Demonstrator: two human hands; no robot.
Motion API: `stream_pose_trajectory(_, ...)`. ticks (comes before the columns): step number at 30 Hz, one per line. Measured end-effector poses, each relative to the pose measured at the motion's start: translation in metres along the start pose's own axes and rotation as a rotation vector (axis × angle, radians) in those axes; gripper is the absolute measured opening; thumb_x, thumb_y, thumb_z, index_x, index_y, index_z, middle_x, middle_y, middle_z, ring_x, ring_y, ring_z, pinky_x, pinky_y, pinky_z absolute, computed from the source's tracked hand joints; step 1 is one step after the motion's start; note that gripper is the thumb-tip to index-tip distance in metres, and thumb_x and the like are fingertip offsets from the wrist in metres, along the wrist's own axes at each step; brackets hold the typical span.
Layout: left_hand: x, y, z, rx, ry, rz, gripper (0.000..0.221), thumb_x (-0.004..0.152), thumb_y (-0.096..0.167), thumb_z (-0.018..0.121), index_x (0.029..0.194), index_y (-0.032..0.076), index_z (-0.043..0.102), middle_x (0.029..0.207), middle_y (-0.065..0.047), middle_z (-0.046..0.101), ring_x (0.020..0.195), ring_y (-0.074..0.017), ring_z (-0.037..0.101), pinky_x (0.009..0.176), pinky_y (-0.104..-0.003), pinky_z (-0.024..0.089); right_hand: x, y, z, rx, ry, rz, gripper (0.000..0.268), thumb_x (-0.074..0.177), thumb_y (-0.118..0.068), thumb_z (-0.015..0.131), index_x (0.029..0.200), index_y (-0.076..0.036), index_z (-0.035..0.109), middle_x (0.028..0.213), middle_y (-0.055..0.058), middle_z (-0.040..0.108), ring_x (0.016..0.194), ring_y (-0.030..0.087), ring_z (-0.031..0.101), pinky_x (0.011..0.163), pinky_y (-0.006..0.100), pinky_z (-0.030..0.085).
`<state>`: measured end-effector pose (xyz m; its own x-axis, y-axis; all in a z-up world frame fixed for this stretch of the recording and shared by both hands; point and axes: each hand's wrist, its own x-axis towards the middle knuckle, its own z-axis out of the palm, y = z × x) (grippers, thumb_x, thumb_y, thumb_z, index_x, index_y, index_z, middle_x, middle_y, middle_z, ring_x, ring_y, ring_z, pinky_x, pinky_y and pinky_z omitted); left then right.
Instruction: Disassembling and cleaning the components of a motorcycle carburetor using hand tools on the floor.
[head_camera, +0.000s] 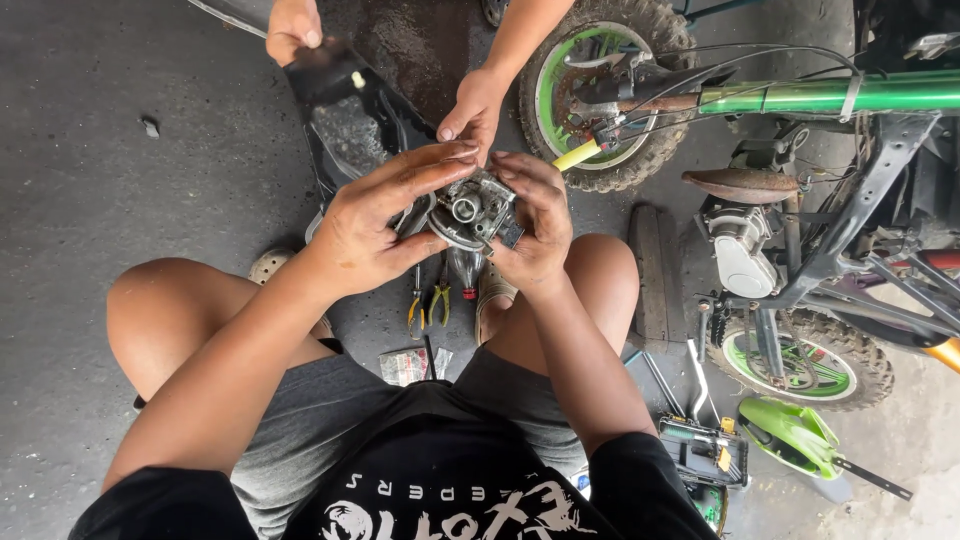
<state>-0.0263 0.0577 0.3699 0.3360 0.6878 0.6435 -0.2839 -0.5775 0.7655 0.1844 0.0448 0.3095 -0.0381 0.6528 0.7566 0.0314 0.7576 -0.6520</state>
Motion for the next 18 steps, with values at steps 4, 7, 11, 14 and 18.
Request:
stream_pose_trajectory(4,-0.001,0.003,0.010,0.033,-0.008,0.059,0.060,0.088,0.004,0.080,0.142,-0.007,0.055,0.142,-0.032,0.056,0.135,-0.0495,0.054,0.114,-0.062,0.044,-0.002,-0.001,0.002,-0.053,0.021,-0.020,0.055,0.087,-0.019,0.088,0.123,0.005,0.054,0.123,0.029,0.054,0.123,0.048,0.057,0.100,0.057,0.051)
stream_pose_trajectory(7,-0.005,0.005,0.022,0.076,0.014,0.053,0.069,0.086,0.005,0.084,0.146,-0.005,0.052,0.147,-0.032,0.052,0.139,-0.0499,0.050,0.116,-0.062,0.042,-0.004,0.002,0.002,-0.059,0.028,-0.030,0.055,0.087,-0.018,0.088,0.122,0.004,0.052,0.122,0.028,0.053,0.122,0.047,0.057,0.101,0.056,0.049)
stream_pose_trajectory(11,-0.010,0.006,0.035,0.275,0.114,0.078,0.056,0.093,0.005,0.079,0.145,-0.002,0.056,0.146,-0.028,0.053,0.137,-0.0483,0.054,0.113,-0.058,0.047,-0.009,-0.002,0.008,-0.071,0.030,0.017,0.059,0.090,-0.038,0.082,0.119,0.002,0.050,0.121,0.028,0.052,0.121,0.046,0.055,0.102,0.057,0.047)
stream_pose_trajectory(14,-0.007,0.006,0.040,0.406,0.180,0.178,0.048,0.095,0.006,0.076,0.139,-0.004,0.061,0.142,-0.028,0.056,0.131,-0.0483,0.060,0.108,-0.056,0.053,-0.008,-0.004,0.016,-0.070,0.048,0.027,0.058,0.093,-0.041,0.077,0.120,0.002,0.049,0.121,0.026,0.052,0.122,0.043,0.056,0.105,0.055,0.045)
stream_pose_trajectory(18,-0.007,0.006,0.040,0.519,0.198,0.231,0.048,0.095,0.003,0.076,0.140,-0.004,0.060,0.142,-0.029,0.057,0.128,-0.0493,0.062,0.104,-0.058,0.055,-0.009,0.000,0.020,-0.082,0.065,0.007,0.058,0.094,-0.042,0.076,0.119,0.003,0.048,0.119,0.026,0.053,0.120,0.043,0.057,0.104,0.053,0.044)
